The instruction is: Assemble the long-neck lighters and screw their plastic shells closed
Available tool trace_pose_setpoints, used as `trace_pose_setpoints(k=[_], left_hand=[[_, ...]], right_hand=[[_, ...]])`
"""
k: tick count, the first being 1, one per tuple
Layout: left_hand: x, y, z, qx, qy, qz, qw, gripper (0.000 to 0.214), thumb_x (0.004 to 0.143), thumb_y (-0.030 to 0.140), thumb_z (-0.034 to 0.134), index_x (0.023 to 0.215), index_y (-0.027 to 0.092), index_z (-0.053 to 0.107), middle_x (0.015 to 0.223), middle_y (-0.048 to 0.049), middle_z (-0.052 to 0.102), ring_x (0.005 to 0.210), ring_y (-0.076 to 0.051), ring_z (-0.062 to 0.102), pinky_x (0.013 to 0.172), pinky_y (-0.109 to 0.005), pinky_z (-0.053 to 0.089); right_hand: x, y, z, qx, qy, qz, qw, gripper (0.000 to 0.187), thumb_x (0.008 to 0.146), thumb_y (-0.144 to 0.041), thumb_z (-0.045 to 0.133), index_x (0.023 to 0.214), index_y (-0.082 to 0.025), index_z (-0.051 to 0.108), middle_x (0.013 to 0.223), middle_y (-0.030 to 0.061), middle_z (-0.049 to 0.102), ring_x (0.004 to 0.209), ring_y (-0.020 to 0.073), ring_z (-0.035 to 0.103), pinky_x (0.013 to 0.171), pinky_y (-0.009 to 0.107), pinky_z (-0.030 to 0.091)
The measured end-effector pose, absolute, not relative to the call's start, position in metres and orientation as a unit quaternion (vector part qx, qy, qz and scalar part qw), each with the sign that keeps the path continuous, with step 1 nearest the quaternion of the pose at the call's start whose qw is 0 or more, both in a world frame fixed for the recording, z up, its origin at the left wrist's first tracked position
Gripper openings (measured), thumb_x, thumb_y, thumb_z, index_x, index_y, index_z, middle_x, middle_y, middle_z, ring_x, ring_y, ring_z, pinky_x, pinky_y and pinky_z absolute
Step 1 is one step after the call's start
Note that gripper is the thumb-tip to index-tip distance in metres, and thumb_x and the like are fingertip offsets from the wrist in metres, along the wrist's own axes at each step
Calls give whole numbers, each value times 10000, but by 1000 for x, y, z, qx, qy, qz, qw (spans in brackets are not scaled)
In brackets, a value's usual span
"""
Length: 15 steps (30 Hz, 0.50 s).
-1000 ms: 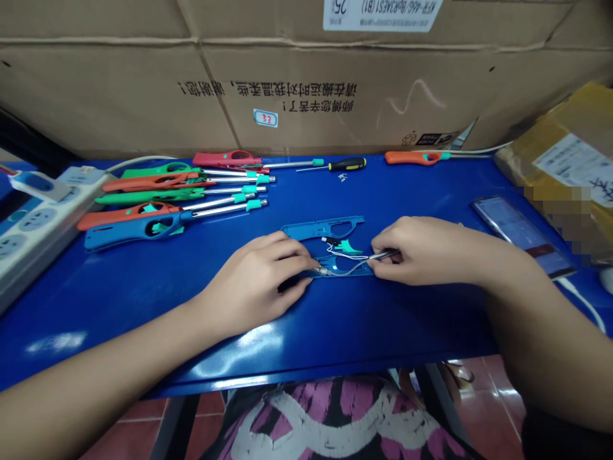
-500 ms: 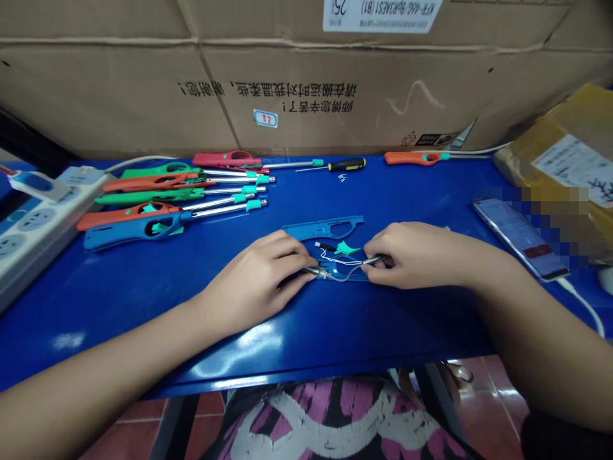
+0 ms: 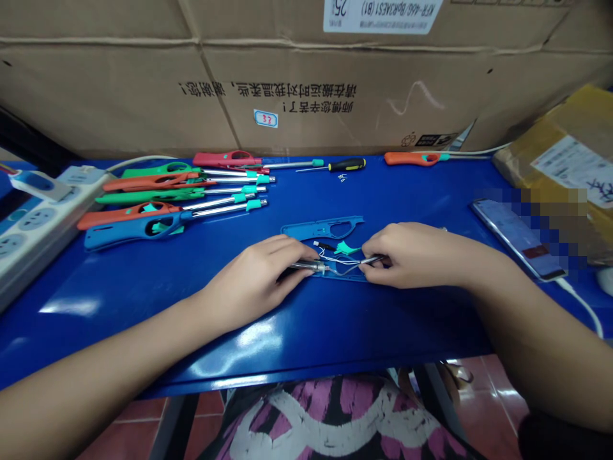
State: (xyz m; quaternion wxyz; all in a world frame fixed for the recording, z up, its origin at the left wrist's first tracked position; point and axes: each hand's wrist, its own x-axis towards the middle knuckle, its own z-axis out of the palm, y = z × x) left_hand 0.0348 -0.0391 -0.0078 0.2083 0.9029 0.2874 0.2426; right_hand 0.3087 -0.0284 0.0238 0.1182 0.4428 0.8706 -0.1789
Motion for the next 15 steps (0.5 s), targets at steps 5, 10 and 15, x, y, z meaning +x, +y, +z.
trace_pose_setpoints(k=[5, 10, 15], left_hand=[[35, -36, -9, 888, 289, 264, 243, 245, 934, 137, 635, 1152, 179, 738, 1053, -54, 697, 955, -138, 685, 880, -262, 562], [35, -36, -11, 887, 283, 261, 256, 286, 925, 146, 629, 1189, 170, 736, 1059, -68, 706, 943, -149, 698, 852, -270, 577], [36, -37, -13, 877, 283, 285, 264, 272, 929, 142, 642, 1175, 195, 745, 1042, -57, 710, 933, -134, 698, 862, -255, 570]], right_hand=[[308, -29, 24, 441, 873, -174, 118, 306, 893, -335, 511, 616, -205, 515, 595, -5, 575, 517, 127, 437, 542, 305, 241], [308, -30, 24, 438, 875, -170, 116, 314, 899, -342, 511, 616, -204, 515, 603, 1, 580, 524, 129, 443, 541, 309, 246], [309, -29, 24, 438, 875, -168, 118, 307, 898, -343, 514, 622, -209, 520, 606, -4, 576, 528, 131, 444, 544, 308, 252]])
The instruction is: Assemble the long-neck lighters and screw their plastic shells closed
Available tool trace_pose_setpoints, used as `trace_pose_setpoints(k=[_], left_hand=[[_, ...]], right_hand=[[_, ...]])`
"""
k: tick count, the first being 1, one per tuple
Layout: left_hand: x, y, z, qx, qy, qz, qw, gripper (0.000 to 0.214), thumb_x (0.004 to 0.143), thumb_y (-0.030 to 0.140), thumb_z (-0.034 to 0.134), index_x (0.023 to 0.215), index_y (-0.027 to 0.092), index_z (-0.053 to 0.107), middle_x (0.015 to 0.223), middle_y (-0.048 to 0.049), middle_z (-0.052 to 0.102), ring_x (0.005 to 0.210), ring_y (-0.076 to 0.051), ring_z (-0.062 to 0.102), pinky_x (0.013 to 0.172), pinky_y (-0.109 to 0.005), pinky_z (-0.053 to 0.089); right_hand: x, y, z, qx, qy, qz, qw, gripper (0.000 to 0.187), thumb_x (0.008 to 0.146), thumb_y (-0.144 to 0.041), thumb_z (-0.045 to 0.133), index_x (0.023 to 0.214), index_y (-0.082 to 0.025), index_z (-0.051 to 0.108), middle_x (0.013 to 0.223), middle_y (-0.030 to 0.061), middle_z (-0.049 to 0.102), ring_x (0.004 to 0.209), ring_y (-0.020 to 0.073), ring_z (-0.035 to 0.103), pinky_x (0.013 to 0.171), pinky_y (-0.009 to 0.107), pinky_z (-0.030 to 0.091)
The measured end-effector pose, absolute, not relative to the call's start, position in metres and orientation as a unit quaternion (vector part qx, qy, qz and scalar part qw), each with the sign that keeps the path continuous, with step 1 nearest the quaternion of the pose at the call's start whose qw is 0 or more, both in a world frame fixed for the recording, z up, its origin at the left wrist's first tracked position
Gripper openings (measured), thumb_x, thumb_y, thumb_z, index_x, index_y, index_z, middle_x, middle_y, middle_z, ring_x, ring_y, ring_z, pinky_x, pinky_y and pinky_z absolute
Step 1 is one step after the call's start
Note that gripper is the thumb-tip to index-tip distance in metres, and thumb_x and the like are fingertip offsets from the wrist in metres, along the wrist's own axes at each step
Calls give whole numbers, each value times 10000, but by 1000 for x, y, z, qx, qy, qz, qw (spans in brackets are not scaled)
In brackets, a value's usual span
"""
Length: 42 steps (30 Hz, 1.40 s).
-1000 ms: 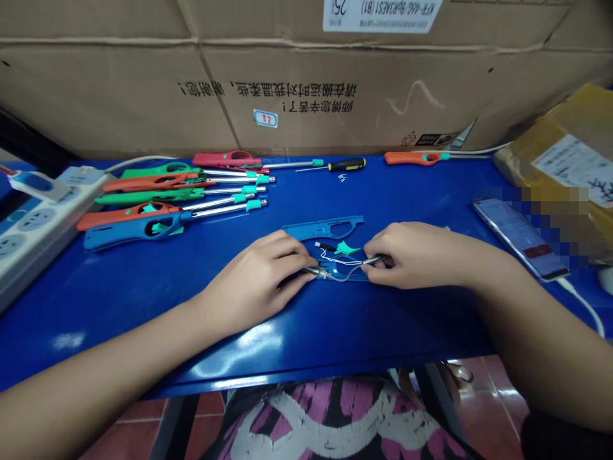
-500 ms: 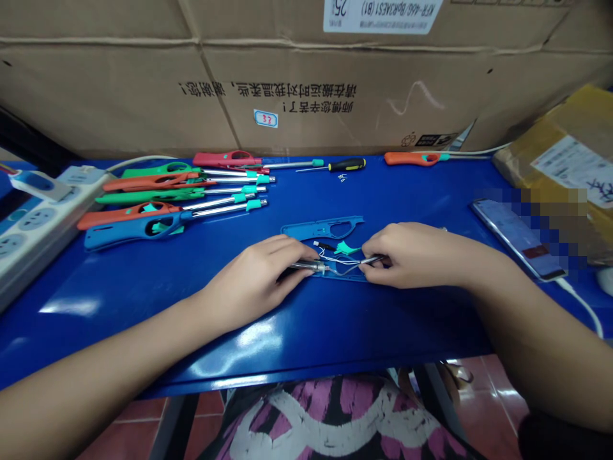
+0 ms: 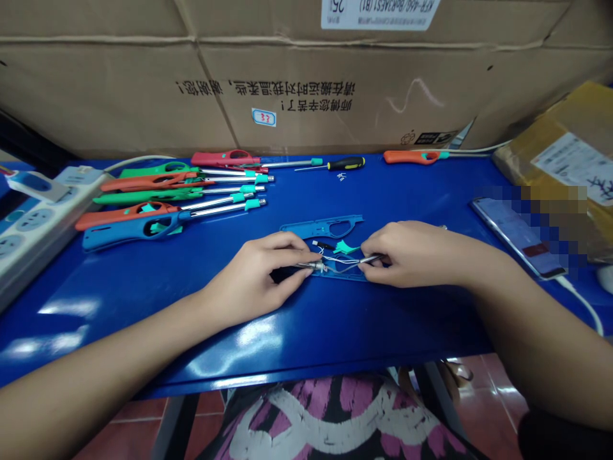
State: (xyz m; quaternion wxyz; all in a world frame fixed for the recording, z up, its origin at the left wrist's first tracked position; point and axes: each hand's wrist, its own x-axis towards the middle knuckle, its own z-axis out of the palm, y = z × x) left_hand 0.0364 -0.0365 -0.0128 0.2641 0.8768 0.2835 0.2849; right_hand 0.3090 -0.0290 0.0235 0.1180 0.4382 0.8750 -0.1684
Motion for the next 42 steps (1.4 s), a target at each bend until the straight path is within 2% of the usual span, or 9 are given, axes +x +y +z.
trace_pose_setpoints(k=[6, 12, 16, 20, 22, 25, 32, 42], left_hand=[[38, -37, -10, 870, 294, 297, 262, 250, 915, 135, 660, 1142, 183, 756, 1025, -55, 697, 915, -123, 689, 839, -229, 559], [36, -37, -12, 874, 298, 273, 270, 233, 922, 143, 650, 1128, 163, 758, 1052, -60, 704, 936, -127, 697, 879, -231, 565], [35, -36, -15, 879, 284, 271, 271, 212, 944, 145, 639, 1117, 166, 760, 1038, -53, 723, 920, -117, 709, 869, -216, 570], [36, -36, -16, 880, 276, 291, 255, 209, 937, 133, 658, 1122, 160, 753, 1043, -52, 736, 941, -113, 713, 901, -209, 561], [37, -36, -15, 878, 272, 308, 246, 213, 929, 123, 668, 1123, 155, 749, 1044, -52, 740, 948, -111, 712, 904, -203, 561], [38, -38, -13, 877, 257, 330, 237, 209, 921, 115, 678, 1116, 154, 743, 1036, -54, 744, 957, -120, 710, 905, -214, 568], [39, -42, -11, 893, 185, 352, 210, 252, 943, 67, 615, 1152, 179, 699, 1042, -67, 749, 981, -157, 699, 912, -308, 588], [35, -42, -12, 913, 128, 346, 173, 385, 944, 25, 577, 1295, 180, 613, 1139, -88, 739, 1095, -196, 676, 955, -355, 586]], right_hand=[[313, -27, 29, 446, 874, -160, 104, 291, 905, -359, 523, 654, -212, 539, 659, -2, 590, 583, 145, 483, 562, 306, 270], [318, -29, 33, 435, 886, -140, 78, 224, 906, -350, 544, 733, -217, 594, 823, 14, 641, 693, 167, 555, 590, 303, 308], [320, -30, 34, 422, 899, -109, 49, 216, 900, -403, 596, 794, -220, 637, 834, 25, 656, 777, 206, 595, 677, 334, 389], [314, -31, 30, 380, 921, -69, -47, 211, 908, -403, 626, 943, -202, 681, 979, 71, 686, 975, 260, 600, 895, 414, 404], [307, -33, 26, 367, 919, -82, -114, 182, 931, -351, 609, 998, -196, 677, 1031, 76, 682, 1002, 245, 589, 912, 406, 391], [294, -37, 19, 362, 906, -141, -169, 162, 979, -304, 553, 946, -195, 668, 970, 52, 671, 942, 205, 567, 864, 379, 378], [284, -38, 11, 351, 899, -230, -128, 314, 1056, -328, 404, 893, -190, 635, 970, 63, 609, 939, 211, 497, 877, 406, 331], [284, -37, 12, 326, 893, -290, -106, 309, 1071, -293, 366, 857, -192, 566, 955, 29, 564, 953, 192, 449, 901, 397, 290]])
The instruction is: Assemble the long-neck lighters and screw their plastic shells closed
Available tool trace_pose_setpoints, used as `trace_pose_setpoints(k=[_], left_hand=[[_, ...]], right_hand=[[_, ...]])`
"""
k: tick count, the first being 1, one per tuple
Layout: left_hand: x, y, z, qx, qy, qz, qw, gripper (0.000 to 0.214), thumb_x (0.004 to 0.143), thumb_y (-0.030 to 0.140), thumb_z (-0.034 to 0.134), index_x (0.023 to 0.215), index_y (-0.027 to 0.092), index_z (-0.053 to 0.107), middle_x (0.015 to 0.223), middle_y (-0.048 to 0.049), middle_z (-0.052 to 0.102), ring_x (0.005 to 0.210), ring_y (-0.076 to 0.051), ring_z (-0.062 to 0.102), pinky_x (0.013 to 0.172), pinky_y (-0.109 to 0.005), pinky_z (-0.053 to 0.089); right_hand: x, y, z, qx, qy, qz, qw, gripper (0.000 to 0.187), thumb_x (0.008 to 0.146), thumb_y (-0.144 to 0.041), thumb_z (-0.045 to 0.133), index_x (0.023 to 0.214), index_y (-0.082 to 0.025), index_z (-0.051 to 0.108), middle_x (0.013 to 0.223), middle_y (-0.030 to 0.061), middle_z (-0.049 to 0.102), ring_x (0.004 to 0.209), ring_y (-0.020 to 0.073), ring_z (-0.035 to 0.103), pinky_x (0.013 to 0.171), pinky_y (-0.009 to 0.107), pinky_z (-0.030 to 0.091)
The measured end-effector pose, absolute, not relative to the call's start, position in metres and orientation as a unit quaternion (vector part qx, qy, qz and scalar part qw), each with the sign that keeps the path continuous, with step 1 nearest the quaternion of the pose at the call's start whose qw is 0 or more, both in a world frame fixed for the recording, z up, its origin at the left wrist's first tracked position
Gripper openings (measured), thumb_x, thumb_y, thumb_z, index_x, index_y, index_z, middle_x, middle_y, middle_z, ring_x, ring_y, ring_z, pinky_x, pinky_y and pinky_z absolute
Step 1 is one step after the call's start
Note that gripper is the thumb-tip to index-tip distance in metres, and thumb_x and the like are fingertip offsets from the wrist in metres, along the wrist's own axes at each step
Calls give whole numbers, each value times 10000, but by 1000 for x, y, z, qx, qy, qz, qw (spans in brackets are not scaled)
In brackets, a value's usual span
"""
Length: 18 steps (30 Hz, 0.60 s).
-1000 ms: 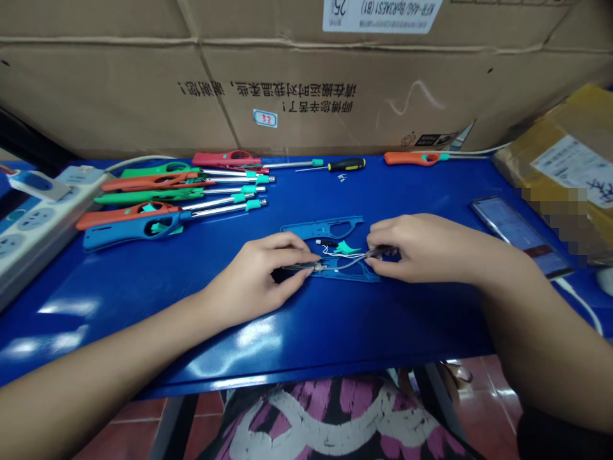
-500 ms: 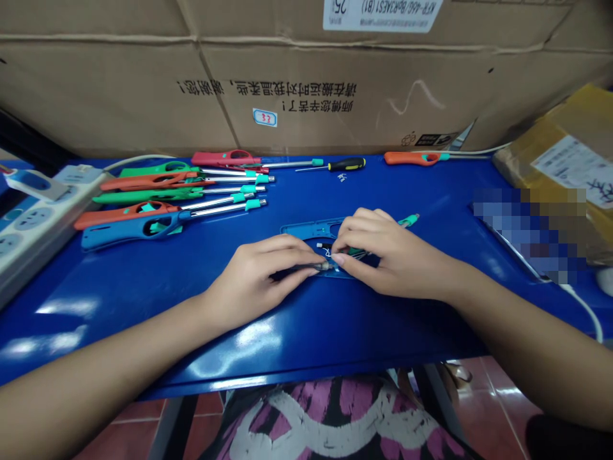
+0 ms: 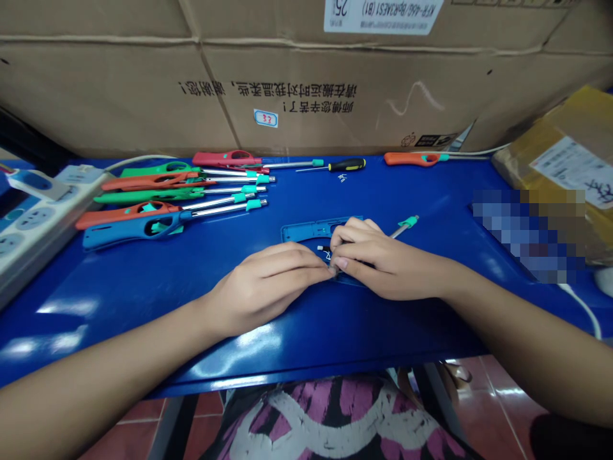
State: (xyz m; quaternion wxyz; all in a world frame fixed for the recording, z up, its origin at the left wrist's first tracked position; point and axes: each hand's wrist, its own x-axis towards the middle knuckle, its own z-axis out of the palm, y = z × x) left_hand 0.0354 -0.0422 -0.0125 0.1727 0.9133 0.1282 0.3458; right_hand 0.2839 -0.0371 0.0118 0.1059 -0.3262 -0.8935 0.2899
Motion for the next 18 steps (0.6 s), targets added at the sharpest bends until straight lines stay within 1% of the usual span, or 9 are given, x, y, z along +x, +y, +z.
trace_pose_setpoints(k=[5, 9, 12, 18], left_hand=[[35, -41, -14, 918, 115, 344, 162, 389, 920, 5, 599, 1286, 136, 613, 1138, -110, 730, 1097, -207, 672, 954, -357, 585], [37, -42, -12, 912, 142, 354, 153, 318, 943, 45, 599, 1236, 163, 639, 1092, -95, 739, 1039, -193, 696, 921, -352, 598], [39, -43, -11, 907, 159, 359, 151, 278, 934, 50, 622, 1191, 149, 661, 1076, -103, 735, 1013, -190, 698, 899, -347, 602], [38, -43, -13, 898, 220, 351, 148, 223, 959, 119, 620, 1162, 176, 694, 1075, -76, 734, 985, -159, 711, 905, -293, 608]], right_hand=[[283, -37, 11, -329, -885, 310, 112, 316, 1068, -305, 370, 852, -196, 573, 942, 27, 556, 945, 191, 450, 918, 403, 287], [285, -37, 11, -338, -883, 305, 119, 279, 1058, -313, 390, 869, -199, 560, 948, 33, 562, 948, 197, 450, 905, 398, 301], [286, -37, 11, -334, -886, 298, 125, 227, 1045, -294, 421, 890, -204, 562, 948, 30, 574, 956, 197, 461, 903, 389, 303], [290, -36, 13, -321, -896, 267, 149, 139, 1007, -264, 488, 918, -210, 580, 966, 32, 604, 956, 196, 496, 905, 378, 307]])
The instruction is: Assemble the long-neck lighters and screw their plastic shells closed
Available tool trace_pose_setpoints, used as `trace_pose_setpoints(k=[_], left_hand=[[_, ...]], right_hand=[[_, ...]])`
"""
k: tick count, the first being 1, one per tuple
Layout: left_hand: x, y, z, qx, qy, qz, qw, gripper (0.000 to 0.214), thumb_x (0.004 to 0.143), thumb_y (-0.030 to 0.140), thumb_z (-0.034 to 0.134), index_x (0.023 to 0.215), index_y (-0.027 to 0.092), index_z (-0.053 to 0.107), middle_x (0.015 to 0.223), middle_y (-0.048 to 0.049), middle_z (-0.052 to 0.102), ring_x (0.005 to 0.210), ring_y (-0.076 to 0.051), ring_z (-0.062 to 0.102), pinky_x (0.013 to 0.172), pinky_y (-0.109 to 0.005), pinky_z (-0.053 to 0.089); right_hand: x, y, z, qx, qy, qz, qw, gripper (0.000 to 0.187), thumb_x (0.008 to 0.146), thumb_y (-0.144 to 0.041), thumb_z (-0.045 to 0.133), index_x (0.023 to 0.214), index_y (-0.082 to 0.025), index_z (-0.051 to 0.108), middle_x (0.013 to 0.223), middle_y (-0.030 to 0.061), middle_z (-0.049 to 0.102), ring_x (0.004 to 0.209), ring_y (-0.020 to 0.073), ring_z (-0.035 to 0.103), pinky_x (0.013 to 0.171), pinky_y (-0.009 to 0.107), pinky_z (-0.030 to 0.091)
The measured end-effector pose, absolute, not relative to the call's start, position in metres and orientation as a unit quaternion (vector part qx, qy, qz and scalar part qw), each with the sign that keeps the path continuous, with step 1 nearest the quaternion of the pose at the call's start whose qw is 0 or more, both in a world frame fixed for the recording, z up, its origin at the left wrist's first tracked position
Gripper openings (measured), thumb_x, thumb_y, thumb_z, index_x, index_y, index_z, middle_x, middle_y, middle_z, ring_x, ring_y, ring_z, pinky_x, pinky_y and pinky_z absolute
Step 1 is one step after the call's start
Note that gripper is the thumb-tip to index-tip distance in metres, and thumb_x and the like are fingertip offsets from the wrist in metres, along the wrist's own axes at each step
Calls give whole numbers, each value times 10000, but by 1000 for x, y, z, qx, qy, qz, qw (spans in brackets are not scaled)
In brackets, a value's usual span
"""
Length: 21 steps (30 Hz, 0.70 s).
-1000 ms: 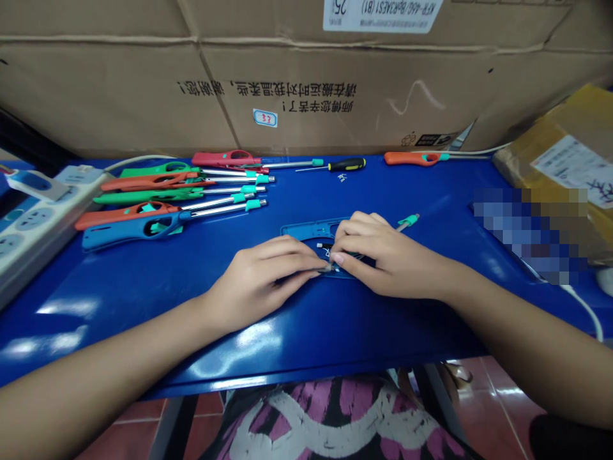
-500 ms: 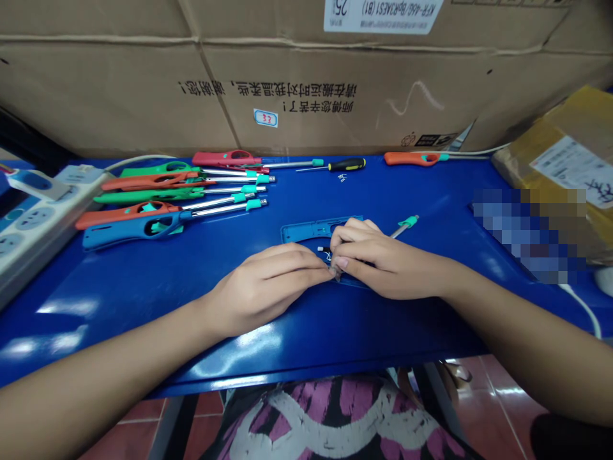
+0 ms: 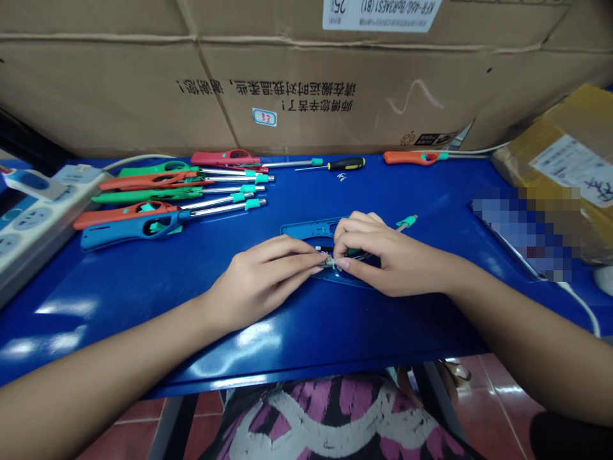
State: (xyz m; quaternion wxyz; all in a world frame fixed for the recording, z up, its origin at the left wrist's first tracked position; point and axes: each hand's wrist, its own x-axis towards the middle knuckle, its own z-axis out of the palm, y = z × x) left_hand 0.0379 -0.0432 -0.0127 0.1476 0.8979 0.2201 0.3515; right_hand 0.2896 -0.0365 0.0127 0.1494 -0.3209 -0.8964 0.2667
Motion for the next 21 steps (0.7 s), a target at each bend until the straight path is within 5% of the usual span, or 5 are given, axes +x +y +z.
trace_pose_setpoints(k=[21], left_hand=[[37, -41, -19, 888, 231, 360, 167, 230, 934, 111, 657, 1149, 159, 720, 1039, -67, 750, 953, -138, 725, 902, -235, 600]], right_hand=[[297, -31, 11, -272, -924, 213, 165, 189, 1022, -245, 495, 934, -207, 658, 904, 22, 717, 868, 166, 599, 885, 357, 342]])
